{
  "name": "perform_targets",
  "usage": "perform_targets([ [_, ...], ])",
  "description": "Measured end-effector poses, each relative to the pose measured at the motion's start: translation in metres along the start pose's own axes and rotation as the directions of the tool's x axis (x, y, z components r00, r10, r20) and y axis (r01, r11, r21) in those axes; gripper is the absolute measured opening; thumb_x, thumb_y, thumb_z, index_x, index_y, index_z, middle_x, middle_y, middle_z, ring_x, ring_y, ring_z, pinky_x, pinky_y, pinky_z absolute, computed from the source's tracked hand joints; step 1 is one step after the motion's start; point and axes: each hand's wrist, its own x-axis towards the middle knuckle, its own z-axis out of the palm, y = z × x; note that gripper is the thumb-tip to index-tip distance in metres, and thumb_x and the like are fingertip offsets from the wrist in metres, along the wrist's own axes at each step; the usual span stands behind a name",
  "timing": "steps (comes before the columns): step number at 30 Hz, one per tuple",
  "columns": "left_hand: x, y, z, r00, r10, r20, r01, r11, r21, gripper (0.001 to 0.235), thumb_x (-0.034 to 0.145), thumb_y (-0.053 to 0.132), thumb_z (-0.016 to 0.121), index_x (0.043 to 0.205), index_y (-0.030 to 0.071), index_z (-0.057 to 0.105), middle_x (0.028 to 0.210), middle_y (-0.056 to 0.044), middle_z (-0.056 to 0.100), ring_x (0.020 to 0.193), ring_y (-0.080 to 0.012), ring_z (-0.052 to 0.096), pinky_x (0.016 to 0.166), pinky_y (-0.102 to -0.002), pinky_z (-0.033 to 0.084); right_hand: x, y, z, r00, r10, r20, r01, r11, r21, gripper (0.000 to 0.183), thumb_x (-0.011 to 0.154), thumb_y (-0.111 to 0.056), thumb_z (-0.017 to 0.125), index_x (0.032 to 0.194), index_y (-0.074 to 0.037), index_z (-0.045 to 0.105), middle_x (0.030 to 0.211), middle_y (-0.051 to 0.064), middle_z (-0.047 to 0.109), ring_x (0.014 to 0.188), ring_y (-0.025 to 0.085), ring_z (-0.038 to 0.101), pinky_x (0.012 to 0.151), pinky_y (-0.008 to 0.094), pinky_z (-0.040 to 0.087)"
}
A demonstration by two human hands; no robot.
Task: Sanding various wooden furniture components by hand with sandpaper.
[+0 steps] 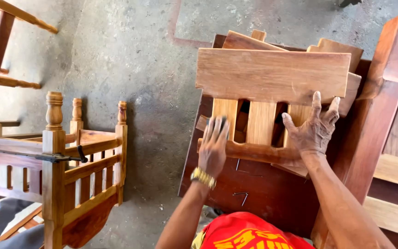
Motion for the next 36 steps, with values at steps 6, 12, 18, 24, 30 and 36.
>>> perform_targets([
  [6,0.022,-0.008,-0.009,0.990,-0.073,0.125,0.083,0.994,-0.074,0.047,0.104,0.002,0.048,0.150,0.012,0.053,0.160,-0.018,0.045,0.152,-0.0365,0.039,0.113,-0.042,0.042,-0.002,0.005,0.006,1.000,-0.014,0.009,0.015,1.000,-0.018,0.105,0.086,-0.052,0.087,0.166,-0.011,0.033,0.163,0.038,0.017,0.147,0.055,0.029,0.116,0.065,0.038],
  [12,-0.008,-0.001,-0.018,0.998,0.035,0.046,-0.037,0.999,0.036,0.054,0.099,-0.006,0.044,0.151,0.005,0.051,0.161,-0.017,0.045,0.152,-0.0344,0.041,0.126,-0.047,0.035,0.002,-0.001,0.001,0.999,-0.031,-0.022,0.030,0.999,-0.018,0.106,0.085,-0.052,0.087,0.168,-0.012,0.034,0.162,0.036,0.018,0.148,0.055,0.029,0.115,0.065,0.039],
  [18,0.026,-0.017,-0.007,0.986,0.102,0.133,-0.113,0.991,0.078,0.059,0.096,-0.010,0.041,0.151,0.008,0.051,0.163,-0.013,0.045,0.154,-0.0297,0.040,0.129,-0.045,0.032,0.000,-0.004,-0.002,1.000,0.020,0.016,-0.020,1.000,0.000,0.105,0.084,-0.052,0.086,0.167,-0.013,0.035,0.162,0.036,0.019,0.146,0.056,0.031,0.111,0.065,0.041],
  [24,-0.016,0.018,-0.021,0.997,0.027,0.078,-0.027,1.000,-0.001,0.054,0.099,-0.004,0.047,0.152,0.004,0.048,0.162,-0.018,0.043,0.154,-0.0330,0.037,0.128,-0.048,0.031,0.003,-0.003,-0.001,0.999,-0.024,-0.043,0.024,1.000,-0.003,0.104,0.083,-0.052,0.087,0.166,-0.011,0.038,0.162,0.037,0.019,0.147,0.056,0.030,0.113,0.065,0.040],
  [30,0.041,0.004,-0.005,0.993,0.102,0.059,-0.102,0.995,-0.003,0.053,0.098,0.002,0.051,0.150,0.003,0.050,0.160,-0.021,0.045,0.153,-0.0355,0.036,0.128,-0.047,0.030,-0.001,-0.005,0.001,1.000,0.006,-0.007,-0.006,1.000,0.006,0.103,0.084,-0.051,0.086,0.166,-0.012,0.038,0.162,0.037,0.020,0.146,0.056,0.030,0.113,0.065,0.040],
  [36,-0.025,0.025,-0.027,0.988,0.123,0.095,-0.121,0.992,-0.023,0.052,0.095,0.002,0.053,0.148,0.003,0.052,0.158,-0.021,0.046,0.151,-0.0380,0.037,0.125,-0.050,0.028,0.002,-0.008,-0.003,1.000,0.009,-0.026,-0.008,1.000,0.008,0.104,0.081,-0.051,0.087,0.165,-0.012,0.038,0.161,0.039,0.019,0.145,0.056,0.029,0.111,0.065,0.040],
])
